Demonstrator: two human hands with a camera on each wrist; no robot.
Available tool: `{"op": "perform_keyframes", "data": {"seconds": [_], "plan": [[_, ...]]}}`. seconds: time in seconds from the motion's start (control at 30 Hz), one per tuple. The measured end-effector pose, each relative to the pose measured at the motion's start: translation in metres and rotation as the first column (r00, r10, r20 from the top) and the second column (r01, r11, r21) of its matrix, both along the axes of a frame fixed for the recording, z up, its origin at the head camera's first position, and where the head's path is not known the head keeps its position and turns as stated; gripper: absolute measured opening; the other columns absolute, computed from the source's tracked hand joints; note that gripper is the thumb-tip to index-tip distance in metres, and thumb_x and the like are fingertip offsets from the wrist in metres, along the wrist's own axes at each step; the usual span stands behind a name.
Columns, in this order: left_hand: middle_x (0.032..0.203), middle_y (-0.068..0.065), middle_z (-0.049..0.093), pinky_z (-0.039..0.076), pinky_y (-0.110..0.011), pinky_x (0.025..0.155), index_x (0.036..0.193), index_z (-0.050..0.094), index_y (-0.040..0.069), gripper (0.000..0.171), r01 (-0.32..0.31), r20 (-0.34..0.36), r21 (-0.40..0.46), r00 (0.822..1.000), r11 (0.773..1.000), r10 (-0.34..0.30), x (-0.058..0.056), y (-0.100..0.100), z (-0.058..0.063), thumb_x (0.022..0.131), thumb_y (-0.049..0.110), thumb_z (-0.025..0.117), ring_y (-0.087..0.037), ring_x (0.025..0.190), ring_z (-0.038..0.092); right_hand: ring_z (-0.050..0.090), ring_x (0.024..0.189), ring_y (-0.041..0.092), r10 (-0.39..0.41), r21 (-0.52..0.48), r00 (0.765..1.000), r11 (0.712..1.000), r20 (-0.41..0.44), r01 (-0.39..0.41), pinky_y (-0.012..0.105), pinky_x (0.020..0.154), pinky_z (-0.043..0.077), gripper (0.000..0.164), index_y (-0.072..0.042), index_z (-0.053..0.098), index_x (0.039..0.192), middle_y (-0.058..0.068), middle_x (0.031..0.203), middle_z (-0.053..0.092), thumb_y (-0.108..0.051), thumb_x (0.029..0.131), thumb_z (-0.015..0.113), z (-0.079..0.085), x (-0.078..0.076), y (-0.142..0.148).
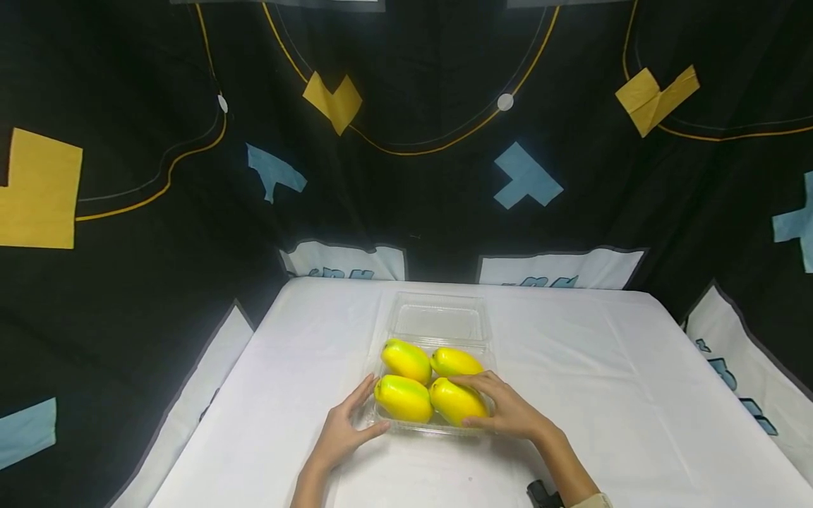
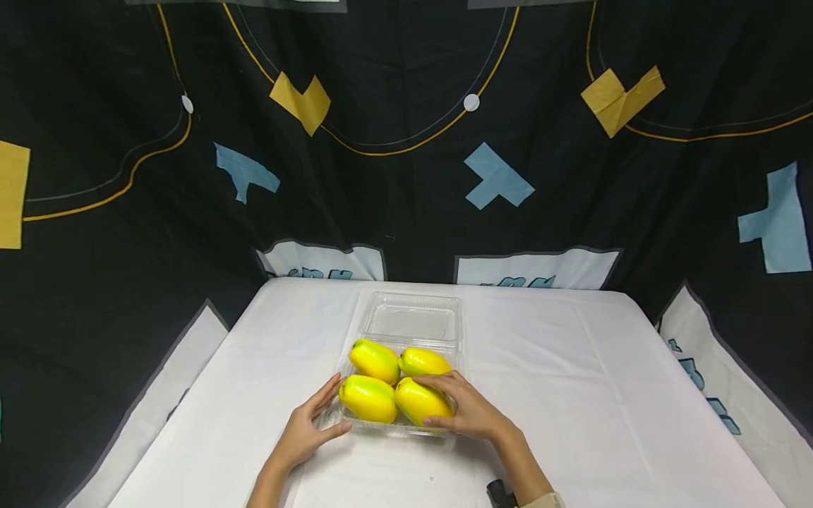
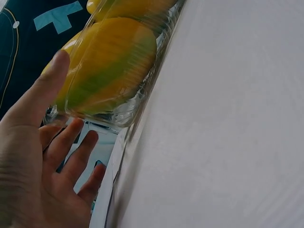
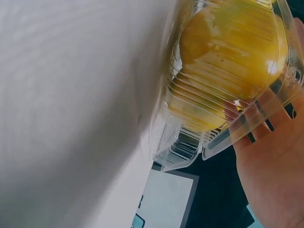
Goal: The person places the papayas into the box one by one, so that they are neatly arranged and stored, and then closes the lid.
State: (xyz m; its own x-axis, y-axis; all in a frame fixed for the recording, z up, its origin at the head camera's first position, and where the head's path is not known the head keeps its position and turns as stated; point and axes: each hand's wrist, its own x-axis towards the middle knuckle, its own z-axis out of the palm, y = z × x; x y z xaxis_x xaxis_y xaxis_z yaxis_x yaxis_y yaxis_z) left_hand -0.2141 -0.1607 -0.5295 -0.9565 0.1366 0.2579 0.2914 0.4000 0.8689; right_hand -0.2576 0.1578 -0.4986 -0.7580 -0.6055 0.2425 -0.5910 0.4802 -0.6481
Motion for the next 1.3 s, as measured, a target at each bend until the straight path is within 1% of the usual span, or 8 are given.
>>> {"op": "perform_keyframes", "data": {"seconds": [0.17,0.27,0.53,0.77,0.93,1.0,1.13,1.3], "plan": [[0.135,-0.010,0.048,0.027,-0.063,0.100,0.142,0.034,0.007,0.077,0.019,0.027,0.053,0.999,0.998,-0.021,0.006,0.002,0.031,0.078,0.015,0.075,-0.034,0.121,0.047,0.042,0.114,0.011,-0.022,-0.018,0.998,1.000,-0.065,0.020,0.050,0.093,0.041,0.058,-0.028,0.050,0.131,-0.016,0.130,0.049,-0.048,0.079,0.068,0.003,-0.001,0.001],[0.132,-0.017,0.050,0.032,-0.061,0.098,0.140,0.035,0.003,0.063,-0.012,0.001,0.066,1.000,0.998,0.012,-0.004,-0.003,0.043,0.086,0.014,0.066,-0.037,0.116,0.051,0.042,0.114,0.012,-0.052,-0.047,0.993,0.998,-0.110,0.047,0.053,0.092,0.041,0.055,-0.026,0.053,0.130,-0.013,0.130,0.050,-0.045,0.080,0.068,0.009,-0.006,0.005],[0.132,-0.006,0.052,0.039,-0.042,0.101,0.136,0.045,0.013,0.055,-0.132,-0.092,0.012,0.987,0.991,0.132,-0.083,-0.022,0.060,0.089,0.040,0.058,-0.025,0.119,0.050,0.041,0.116,0.018,-0.193,-0.165,0.948,0.974,-0.253,0.155,0.055,0.092,0.038,0.040,-0.023,0.060,0.123,-0.002,0.129,0.053,-0.029,0.084,0.068,0.035,-0.038,0.014],[0.147,-0.007,0.031,0.036,-0.040,0.104,0.140,0.040,0.014,0.060,-0.068,-0.194,0.066,0.978,0.996,0.080,-0.143,-0.016,0.102,0.088,0.028,0.065,-0.026,0.126,0.043,0.042,0.115,0.024,-0.369,-0.324,0.894,0.904,-0.254,0.281,0.053,0.093,0.038,0.035,-0.014,0.058,0.123,0.005,0.126,0.055,-0.024,0.090,0.061,0.056,-0.082,0.021],[0.149,-0.020,0.020,0.030,-0.050,0.105,0.140,0.035,0.000,0.060,0.019,-0.192,0.104,0.981,0.994,0.001,-0.167,-0.004,0.122,0.088,0.010,0.063,-0.036,0.128,0.036,0.044,0.114,0.031,-0.447,-0.375,0.881,0.852,-0.157,0.365,0.052,0.092,0.041,0.038,-0.009,0.053,0.128,0.011,0.128,0.053,-0.025,0.093,0.056,0.056,-0.111,0.026],[0.149,-0.020,0.022,0.030,-0.049,0.106,0.140,0.035,-0.002,0.058,0.041,-0.157,0.091,0.987,0.995,-0.027,-0.178,-0.003,0.118,0.089,0.011,0.062,-0.036,0.129,0.035,0.045,0.115,0.034,-0.454,-0.381,0.885,0.840,-0.101,0.387,0.051,0.093,0.041,0.040,-0.007,0.051,0.130,0.013,0.129,0.052,-0.026,0.094,0.054,0.053,-0.119,0.027],[0.151,-0.015,0.020,0.031,-0.045,0.106,0.144,0.031,0.006,0.060,0.055,-0.025,-0.003,0.998,0.998,-0.055,-0.203,-0.006,0.089,0.093,0.022,0.058,-0.033,0.132,0.030,0.042,0.120,0.037,-0.449,-0.350,0.892,0.828,0.054,0.438,0.049,0.098,0.039,0.044,-0.008,0.047,0.133,0.016,0.134,0.047,-0.030,0.095,0.052,0.042,-0.135,0.030],[0.153,-0.012,0.014,0.026,-0.048,0.108,0.147,0.025,0.015,0.061,0.082,0.208,-0.123,0.976,0.989,-0.055,-0.209,-0.008,0.055,0.094,0.029,0.054,-0.036,0.134,0.024,0.040,0.124,0.037,-0.488,-0.198,0.842,0.824,0.228,0.531,0.052,0.101,0.036,0.049,-0.011,0.041,0.138,0.020,0.137,0.042,-0.032,0.096,0.050,0.021,-0.146,0.032]]}}
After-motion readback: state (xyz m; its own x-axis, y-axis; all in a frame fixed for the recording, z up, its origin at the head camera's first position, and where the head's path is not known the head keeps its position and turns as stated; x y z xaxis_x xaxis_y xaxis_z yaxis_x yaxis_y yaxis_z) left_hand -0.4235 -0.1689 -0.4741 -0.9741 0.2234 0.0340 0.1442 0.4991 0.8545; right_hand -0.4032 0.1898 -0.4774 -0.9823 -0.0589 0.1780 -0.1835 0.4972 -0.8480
